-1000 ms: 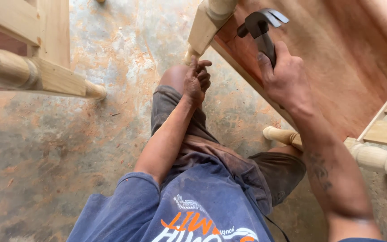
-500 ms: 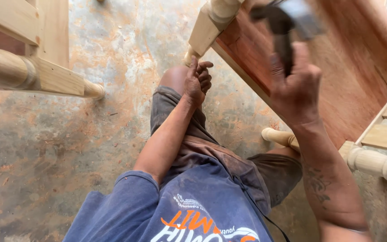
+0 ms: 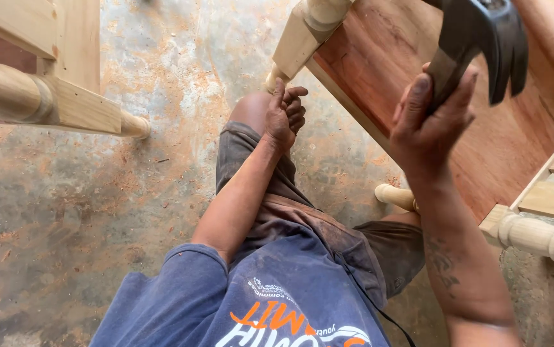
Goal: The person sits on the floor beside a wooden chair and hammers nails into the chair's seat rail and frame using a claw hammer. They position nails by hand, drive them in with repeated hammer strikes, and work around the chair seat.
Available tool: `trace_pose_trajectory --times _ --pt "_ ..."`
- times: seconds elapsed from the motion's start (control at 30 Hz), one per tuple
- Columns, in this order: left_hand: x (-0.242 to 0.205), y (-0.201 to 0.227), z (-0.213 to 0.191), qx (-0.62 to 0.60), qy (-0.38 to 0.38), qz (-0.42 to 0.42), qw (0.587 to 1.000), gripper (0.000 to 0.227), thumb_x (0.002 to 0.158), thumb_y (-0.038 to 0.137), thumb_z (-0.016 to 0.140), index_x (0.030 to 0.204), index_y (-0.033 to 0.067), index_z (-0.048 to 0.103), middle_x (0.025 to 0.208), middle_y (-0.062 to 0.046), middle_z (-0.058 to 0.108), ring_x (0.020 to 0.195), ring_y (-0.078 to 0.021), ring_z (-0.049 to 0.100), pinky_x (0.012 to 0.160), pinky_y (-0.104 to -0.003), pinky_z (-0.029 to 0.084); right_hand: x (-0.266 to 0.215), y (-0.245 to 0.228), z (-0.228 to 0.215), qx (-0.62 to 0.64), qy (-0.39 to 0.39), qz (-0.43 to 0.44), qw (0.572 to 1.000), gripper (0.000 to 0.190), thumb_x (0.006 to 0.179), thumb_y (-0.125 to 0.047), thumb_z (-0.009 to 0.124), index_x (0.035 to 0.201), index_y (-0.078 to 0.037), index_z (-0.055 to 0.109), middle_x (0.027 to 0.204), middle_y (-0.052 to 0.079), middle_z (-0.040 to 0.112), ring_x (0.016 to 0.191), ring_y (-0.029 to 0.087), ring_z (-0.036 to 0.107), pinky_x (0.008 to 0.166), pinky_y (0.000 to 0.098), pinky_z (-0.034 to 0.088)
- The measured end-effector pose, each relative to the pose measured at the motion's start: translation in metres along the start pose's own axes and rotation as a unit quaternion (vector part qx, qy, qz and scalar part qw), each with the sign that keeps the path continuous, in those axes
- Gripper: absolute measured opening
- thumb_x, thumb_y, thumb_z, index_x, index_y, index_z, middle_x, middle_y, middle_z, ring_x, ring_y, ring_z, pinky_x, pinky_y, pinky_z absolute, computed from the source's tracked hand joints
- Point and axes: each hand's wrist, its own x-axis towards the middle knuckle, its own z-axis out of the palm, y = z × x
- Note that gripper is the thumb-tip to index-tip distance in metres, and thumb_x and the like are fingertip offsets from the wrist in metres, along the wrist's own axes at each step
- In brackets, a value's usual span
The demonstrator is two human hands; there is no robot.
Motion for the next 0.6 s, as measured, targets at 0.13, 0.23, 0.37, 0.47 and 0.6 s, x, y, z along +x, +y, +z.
trace_pose_trajectory --times 0.13,0.23,0.37,0.47,0.6 --pt "-0.001 -0.002 -0.001 0.001 0.001 -0.002 1.000 0.064 0.100 0.067 0.047 0.101 0.0062 0.066 0.060 0.009 0.024 0.047 -0.0058 0.019 0.040 -0.026 0.015 0.001 0.031 0.012 -0.090 -0.067 -0.024 0.993 0.034 0.110 -0.030 0.060 0.128 -0.001 0.055 0.073 0.025 0.064 0.065 0.043 0.066 0.061 0.0531 0.051" --pt "0.003 -0.005 -0.004 -0.011 -0.003 -0.006 1.000 0.063 0.100 0.067 0.047 0.100 0.0070 0.066 0.059 0.009 0.024 0.045 -0.0059 0.019 0.039 -0.026 0.015 -0.002 0.017 -0.002 -0.209 -0.130 -0.157 0.957 0.037 0.114 -0.033 0.063 0.133 -0.003 0.055 0.078 0.019 0.067 0.071 0.036 0.068 0.061 0.0484 0.054" --pt "0.003 -0.004 -0.008 -0.031 -0.018 0.004 0.999 0.062 0.101 0.066 0.048 0.099 0.0069 0.066 0.058 0.009 0.023 0.045 -0.0060 0.019 0.039 -0.026 0.015 0.006 -0.020 -0.029 -0.018 -0.079 -0.044 0.996 0.028 0.121 -0.032 0.062 0.121 -0.004 0.056 0.074 0.010 0.062 0.061 0.019 0.065 0.054 0.0379 0.052" --pt "-0.003 -0.007 -0.006 -0.031 -0.024 -0.001 0.999 0.062 0.102 0.066 0.048 0.100 0.0066 0.066 0.059 0.009 0.024 0.046 -0.0060 0.019 0.040 -0.026 0.015 0.023 -0.037 -0.047 0.079 -0.077 0.031 0.993 0.028 0.122 -0.029 0.059 0.122 -0.001 0.053 0.074 0.007 0.060 0.054 0.015 0.061 0.050 0.0331 0.049" --pt "-0.005 -0.002 0.000 -0.025 -0.011 -0.004 1.000 0.065 0.102 0.068 0.045 0.099 0.0062 0.067 0.059 0.010 0.023 0.046 -0.0056 0.019 0.040 -0.025 0.015 0.064 -0.033 -0.048 -0.093 -0.149 -0.015 0.984 0.028 0.117 -0.026 0.060 0.119 0.002 0.057 0.080 0.008 0.066 0.063 0.014 0.065 0.053 0.0323 0.052"
